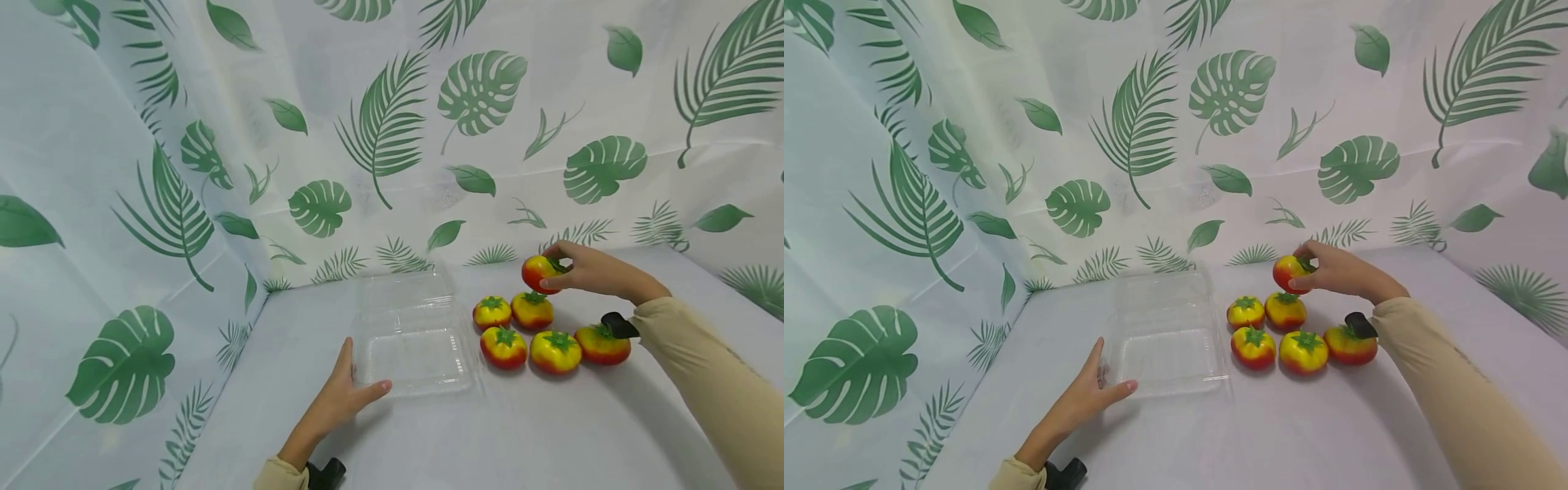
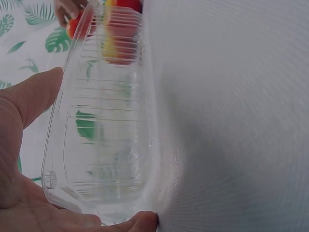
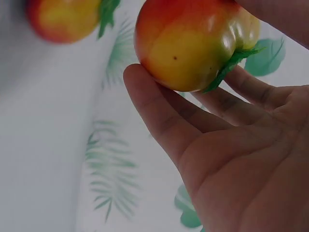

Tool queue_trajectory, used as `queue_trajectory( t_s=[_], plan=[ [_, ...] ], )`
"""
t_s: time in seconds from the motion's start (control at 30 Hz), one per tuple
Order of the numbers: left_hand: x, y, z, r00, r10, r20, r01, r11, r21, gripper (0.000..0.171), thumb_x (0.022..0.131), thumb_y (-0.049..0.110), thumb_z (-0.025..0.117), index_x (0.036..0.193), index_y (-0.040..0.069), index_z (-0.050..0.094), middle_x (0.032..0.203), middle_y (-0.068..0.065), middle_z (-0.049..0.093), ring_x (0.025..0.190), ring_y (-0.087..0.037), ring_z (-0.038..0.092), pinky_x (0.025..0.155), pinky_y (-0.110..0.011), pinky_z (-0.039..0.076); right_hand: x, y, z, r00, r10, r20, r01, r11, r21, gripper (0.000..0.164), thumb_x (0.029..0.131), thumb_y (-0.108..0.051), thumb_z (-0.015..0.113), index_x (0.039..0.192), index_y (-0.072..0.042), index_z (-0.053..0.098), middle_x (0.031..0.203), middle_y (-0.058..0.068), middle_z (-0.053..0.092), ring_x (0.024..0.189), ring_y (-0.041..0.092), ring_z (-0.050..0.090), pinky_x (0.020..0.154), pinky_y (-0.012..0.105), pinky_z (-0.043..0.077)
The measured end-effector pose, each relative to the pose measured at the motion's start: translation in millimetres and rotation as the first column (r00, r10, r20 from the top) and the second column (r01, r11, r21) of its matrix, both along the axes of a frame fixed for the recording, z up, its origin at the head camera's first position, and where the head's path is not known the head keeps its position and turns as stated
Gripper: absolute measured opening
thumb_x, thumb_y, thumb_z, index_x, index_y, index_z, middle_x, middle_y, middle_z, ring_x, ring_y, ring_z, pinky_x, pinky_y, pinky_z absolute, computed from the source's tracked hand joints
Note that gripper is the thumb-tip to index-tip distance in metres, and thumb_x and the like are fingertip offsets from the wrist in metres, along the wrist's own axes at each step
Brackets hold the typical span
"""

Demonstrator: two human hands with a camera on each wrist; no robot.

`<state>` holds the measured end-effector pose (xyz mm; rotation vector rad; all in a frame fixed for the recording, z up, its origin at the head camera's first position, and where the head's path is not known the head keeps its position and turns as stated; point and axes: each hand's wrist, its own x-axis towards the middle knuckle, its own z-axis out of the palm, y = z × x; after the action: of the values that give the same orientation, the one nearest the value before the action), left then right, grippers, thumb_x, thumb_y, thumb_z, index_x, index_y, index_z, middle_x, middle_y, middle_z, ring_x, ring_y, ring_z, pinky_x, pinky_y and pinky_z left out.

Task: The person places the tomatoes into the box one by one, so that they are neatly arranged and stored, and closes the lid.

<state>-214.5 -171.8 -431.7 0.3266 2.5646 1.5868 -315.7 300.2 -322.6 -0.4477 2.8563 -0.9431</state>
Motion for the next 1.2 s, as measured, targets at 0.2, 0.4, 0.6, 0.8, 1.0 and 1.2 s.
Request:
queue_trajectory(
  t_s=[0.2, 0.4, 0.6, 0.8, 1.0, 1.2],
  plan=[
    [1.9, 1.5, 2.4, 1.0, 0.008, 0.014, -0.008, 1.0, -0.013, 0.129, 0.091, 0.049, 0.084, 0.168, -0.004, -0.005, 0.174, -0.032, 0.0, 0.156, -0.055, 0.019, 0.122, -0.069, 0.025, -3.8, -24.5, 6.2, 0.999, 0.034, 0.003, -0.034, 0.999, -0.025, 0.071, 0.098, -0.036, 0.078, 0.144, 0.004, 0.044, 0.146, 0.032, 0.051, 0.124, 0.046, 0.057, 0.102, 0.07, 0.05],
    [0.1, 1.6, 2.3, 1.0, 0.014, 0.01, -0.014, 0.999, -0.034, 0.129, 0.092, 0.05, 0.084, 0.168, -0.004, -0.004, 0.175, -0.03, -0.002, 0.156, -0.055, 0.021, 0.123, -0.066, 0.027, -9.4, -54.4, 9.9, 0.995, 0.092, -0.035, -0.093, 0.995, -0.03, 0.068, 0.098, -0.036, 0.078, 0.146, 0.0, 0.046, 0.147, 0.03, 0.052, 0.124, 0.045, 0.06, 0.104, 0.068, 0.05],
    [1.7, 2.3, 3.6, 1.0, 0.007, 0.005, -0.007, 1.0, -0.026, 0.129, 0.091, 0.049, 0.084, 0.168, -0.006, -0.003, 0.174, -0.033, 0.001, 0.154, -0.056, 0.023, 0.121, -0.068, 0.028, -14.3, -86.3, 9.5, 0.989, 0.147, -0.027, -0.148, 0.988, -0.041, 0.069, 0.098, -0.037, 0.078, 0.154, -0.008, 0.049, 0.148, 0.027, 0.055, 0.13, 0.045, 0.055, 0.106, 0.068, 0.049],
    [3.4, 1.9, 2.3, 1.0, 0.011, -0.001, -0.011, 1.0, -0.024, 0.129, 0.09, 0.049, 0.085, 0.168, -0.007, -0.002, 0.173, -0.035, 0.004, 0.154, -0.057, 0.023, 0.121, -0.069, 0.028, -19.6, -117.4, 3.0, 0.984, 0.179, -0.02, -0.18, 0.983, -0.043, 0.068, 0.098, -0.035, 0.077, 0.156, -0.013, 0.051, 0.146, 0.021, 0.058, 0.13, 0.041, 0.055, 0.106, 0.063, 0.051],
    [2.6, 1.0, 1.9, 1.0, 0.021, 0.002, -0.021, 0.999, -0.032, 0.128, 0.091, 0.049, 0.084, 0.168, -0.006, -0.002, 0.174, -0.032, 0.002, 0.156, -0.053, 0.021, 0.123, -0.067, 0.026, -24.7, -145.3, -3.1, 0.979, 0.205, -0.01, -0.205, 0.978, -0.05, 0.065, 0.097, -0.038, 0.077, 0.152, -0.014, 0.052, 0.146, 0.019, 0.059, 0.125, 0.037, 0.058, 0.1, 0.055, 0.056],
    [2.0, 1.4, 3.8, 0.999, 0.031, 0.017, -0.03, 0.999, -0.028, 0.127, 0.091, 0.051, 0.084, 0.169, -0.005, -0.001, 0.175, -0.029, 0.005, 0.157, -0.051, 0.021, 0.123, -0.067, 0.026, -27.4, -170.8, -9.7, 0.975, 0.223, 0.013, -0.222, 0.972, -0.076, 0.065, 0.095, -0.039, 0.078, 0.15, -0.015, 0.053, 0.145, 0.016, 0.06, 0.127, 0.036, 0.058, 0.102, 0.056, 0.055]
  ],
)
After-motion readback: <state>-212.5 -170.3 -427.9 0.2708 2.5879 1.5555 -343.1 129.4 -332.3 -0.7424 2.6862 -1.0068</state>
